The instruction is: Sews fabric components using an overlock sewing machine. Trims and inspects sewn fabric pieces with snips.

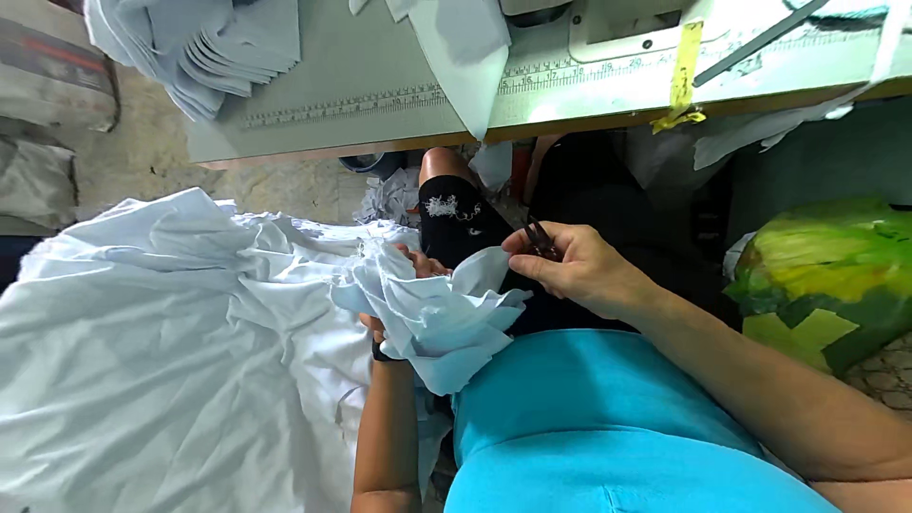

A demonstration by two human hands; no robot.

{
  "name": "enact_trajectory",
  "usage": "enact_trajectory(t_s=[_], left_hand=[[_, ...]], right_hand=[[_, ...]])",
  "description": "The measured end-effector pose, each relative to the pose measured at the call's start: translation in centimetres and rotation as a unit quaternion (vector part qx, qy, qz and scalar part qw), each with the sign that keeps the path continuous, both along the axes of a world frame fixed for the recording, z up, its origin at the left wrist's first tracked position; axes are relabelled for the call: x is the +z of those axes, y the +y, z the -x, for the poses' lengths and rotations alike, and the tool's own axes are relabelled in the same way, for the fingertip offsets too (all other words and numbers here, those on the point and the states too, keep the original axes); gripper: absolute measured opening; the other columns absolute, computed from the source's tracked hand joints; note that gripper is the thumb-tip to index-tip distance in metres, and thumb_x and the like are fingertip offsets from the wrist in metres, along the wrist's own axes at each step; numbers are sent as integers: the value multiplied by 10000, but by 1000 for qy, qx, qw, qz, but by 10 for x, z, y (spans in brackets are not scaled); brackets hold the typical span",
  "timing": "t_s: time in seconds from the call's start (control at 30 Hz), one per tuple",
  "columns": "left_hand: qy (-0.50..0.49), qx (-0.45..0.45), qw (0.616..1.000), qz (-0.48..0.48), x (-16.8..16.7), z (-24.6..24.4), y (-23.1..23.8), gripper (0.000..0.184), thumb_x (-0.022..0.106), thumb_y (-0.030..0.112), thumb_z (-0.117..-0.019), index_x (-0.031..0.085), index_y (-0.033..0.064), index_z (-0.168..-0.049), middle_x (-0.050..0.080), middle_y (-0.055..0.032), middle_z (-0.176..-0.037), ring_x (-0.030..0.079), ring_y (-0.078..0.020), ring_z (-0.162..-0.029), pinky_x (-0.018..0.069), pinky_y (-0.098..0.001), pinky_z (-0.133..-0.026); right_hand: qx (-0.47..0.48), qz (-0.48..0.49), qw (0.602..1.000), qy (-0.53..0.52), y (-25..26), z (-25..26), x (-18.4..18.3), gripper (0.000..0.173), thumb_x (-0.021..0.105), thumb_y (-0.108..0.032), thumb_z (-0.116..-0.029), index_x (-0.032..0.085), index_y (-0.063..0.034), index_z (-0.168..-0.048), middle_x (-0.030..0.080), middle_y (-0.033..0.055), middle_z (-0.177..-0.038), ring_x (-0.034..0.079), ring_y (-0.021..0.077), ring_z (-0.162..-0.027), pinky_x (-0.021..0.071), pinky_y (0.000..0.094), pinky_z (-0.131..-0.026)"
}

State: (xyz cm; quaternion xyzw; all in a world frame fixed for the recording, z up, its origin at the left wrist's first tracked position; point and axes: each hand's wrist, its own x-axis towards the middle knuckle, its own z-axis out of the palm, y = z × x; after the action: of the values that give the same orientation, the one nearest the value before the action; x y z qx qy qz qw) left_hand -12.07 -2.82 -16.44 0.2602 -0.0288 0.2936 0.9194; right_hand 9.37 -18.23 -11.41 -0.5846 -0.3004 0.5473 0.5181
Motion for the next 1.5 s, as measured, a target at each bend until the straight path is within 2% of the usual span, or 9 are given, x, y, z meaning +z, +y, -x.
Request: enact_trajectory(t_s=[0.17,0.27,0.37,0.47,0.57,0.7,0.8,1.03,1.5], left_hand=[[-4,31,997,72,32,-28,-15,355,584,297,-1004,685,26,-1208,742,-97,-1030,720,-229,-993,574,-368,-929],[85,114,985,101,52,-48,-19,379,681,385,-926,663,26,-1046,722,-56,-903,728,-160,-853,593,-260,-774],[1,45,992,-122,-13,-36,13,405,645,267,-991,604,94,-1355,710,-7,-1216,672,-98,-1135,537,-257,-984],[37,148,975,-159,-3,-53,6,418,797,233,-857,674,32,-1202,743,-52,-1091,710,-118,-1019,586,-273,-877],[-22,60,987,-149,-9,-58,5,65,744,117,-863,762,108,-924,746,63,-829,684,37,-768,555,-131,-749],[15,-1,995,-99,5,-54,-3,111,648,84,-915,744,115,-868,739,61,-804,680,37,-762,549,-126,-751],[9,-57,993,-101,-12,-36,3,203,647,144,-963,789,170,-1106,774,70,-1060,691,28,-1013,531,-166,-930],[85,-12,992,-92,1,-38,-2,351,761,189,-871,731,178,-1220,756,57,-1118,692,-21,-1044,552,-218,-935],[116,-1,988,-100,4,-38,-7,356,779,161,-841,744,173,-1195,759,49,-1109,691,-23,-1047,548,-220,-940]], right_hand=[[-44,-60,988,-139,-3,11,13,211,637,-191,-992,665,-86,-1173,643,-32,-972,510,-36,-620,429,111,-528],[-30,-105,978,-179,-1,21,22,378,680,-273,-964,651,-37,-1258,653,25,-1086,528,-25,-689,441,115,-576],[-24,-131,964,-232,1,32,24,563,722,-389,-932,610,-32,-1352,648,70,-1154,526,10,-713,443,146,-585],[-54,-149,947,-281,3,33,20,530,703,-357,-948,619,-22,-1350,648,99,-1200,555,31,-734,473,158,-603],[-107,-208,924,-303,5,24,19,347,684,-242,-976,666,-8,-1232,641,78,-1119,514,-1,-715,437,110,-605],[-81,-186,950,-236,-1,13,27,402,558,-476,-1031,617,-102,-1167,589,-66,-843,518,-52,-692,438,115,-612],[-16,-111,990,-86,-4,7,30,173,532,-307,-1050,595,-147,-1070,548,-103,-753,481,-68,-621,402,100,-576],[26,15,976,214,0,1,25,141,563,-177,-1018,653,-73,-986,640,-19,-759,505,-7,-521,411,127,-474],[-1,16,944,329,4,-3,21,124,585,-140,-1008,647,-64,-934,609,6,-710,519,-7,-508,444,114,-472]])
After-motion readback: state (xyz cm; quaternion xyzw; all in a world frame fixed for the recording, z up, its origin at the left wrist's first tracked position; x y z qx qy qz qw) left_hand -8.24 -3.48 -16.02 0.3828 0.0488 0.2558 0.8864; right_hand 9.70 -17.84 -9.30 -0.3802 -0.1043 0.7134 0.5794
